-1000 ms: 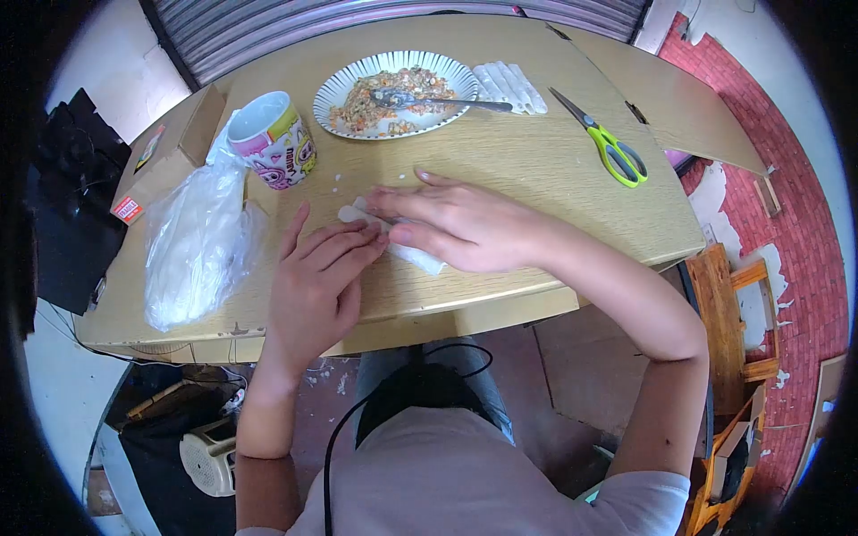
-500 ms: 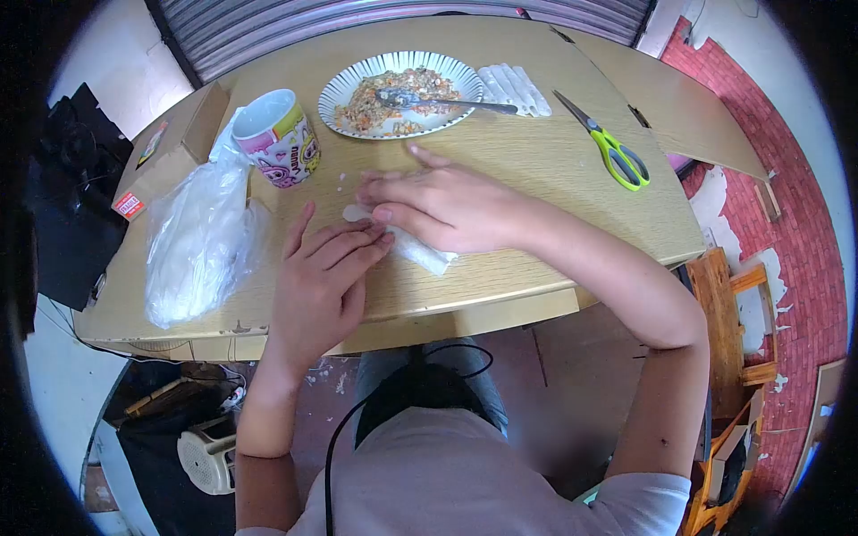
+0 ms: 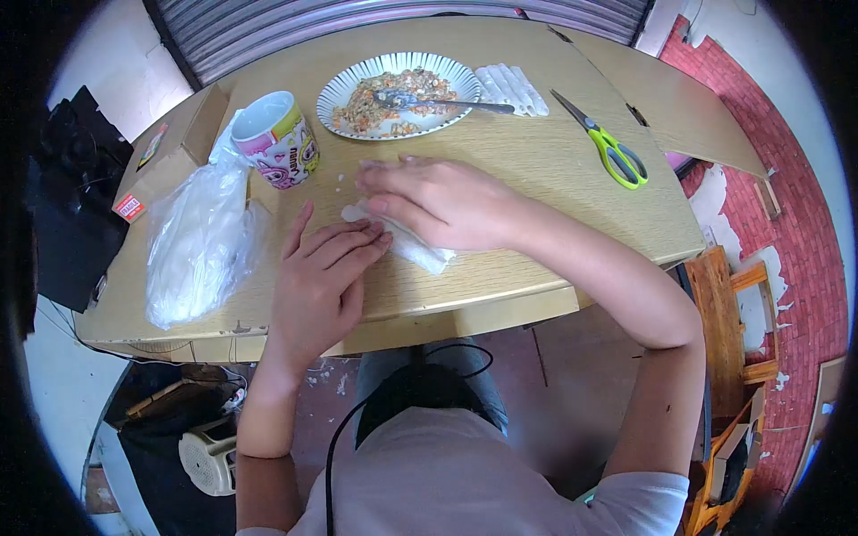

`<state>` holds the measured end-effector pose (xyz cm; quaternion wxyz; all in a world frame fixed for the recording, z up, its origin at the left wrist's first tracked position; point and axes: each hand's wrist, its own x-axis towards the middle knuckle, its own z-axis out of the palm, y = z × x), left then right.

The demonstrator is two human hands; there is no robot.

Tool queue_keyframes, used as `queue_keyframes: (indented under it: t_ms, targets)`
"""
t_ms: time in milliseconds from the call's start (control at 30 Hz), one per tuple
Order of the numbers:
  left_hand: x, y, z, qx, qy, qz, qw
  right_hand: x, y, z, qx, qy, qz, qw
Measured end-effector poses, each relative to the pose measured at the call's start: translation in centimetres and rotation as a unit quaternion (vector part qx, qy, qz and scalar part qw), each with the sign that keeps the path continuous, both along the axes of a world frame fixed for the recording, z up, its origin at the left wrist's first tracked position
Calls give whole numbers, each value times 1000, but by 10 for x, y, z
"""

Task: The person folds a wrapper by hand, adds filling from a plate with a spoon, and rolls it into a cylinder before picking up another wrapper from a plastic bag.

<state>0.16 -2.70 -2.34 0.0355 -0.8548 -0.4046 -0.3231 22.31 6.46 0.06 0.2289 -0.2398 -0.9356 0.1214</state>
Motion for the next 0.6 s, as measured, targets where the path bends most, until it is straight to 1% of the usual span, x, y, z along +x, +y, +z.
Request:
queue_keyframes:
  t_ms: [67, 100, 167, 200, 267, 300, 367, 600]
  targets:
    - [0, -1, 2, -2, 3, 4, 1000, -1, -4, 5, 4, 49, 7, 999]
    - [-1, -1, 2, -2, 2, 5, 1000, 0, -5, 6, 4, 48, 8, 999]
    - [-1, -1, 2, -10, 13, 3, 1000, 3, -8, 7, -35, -24, 8, 999]
    - [-1, -1, 1, -11, 13, 2, 1000, 4, -9, 6, -36, -24, 6, 999]
    - [-1, 0, 0, 0, 11, 3, 1000, 6, -10, 5, -25, 33, -11, 999]
    - [-1, 0, 0, 0, 10, 4, 1000, 7, -12, 5, -25, 32, -9, 999]
    - [-1, 0, 1, -1, 5, 0, 1000, 11, -20, 4, -16, -14, 0, 1000]
    - [0, -1, 1, 0, 3, -1, 1000, 41, -41, 10, 4, -29, -9, 1000]
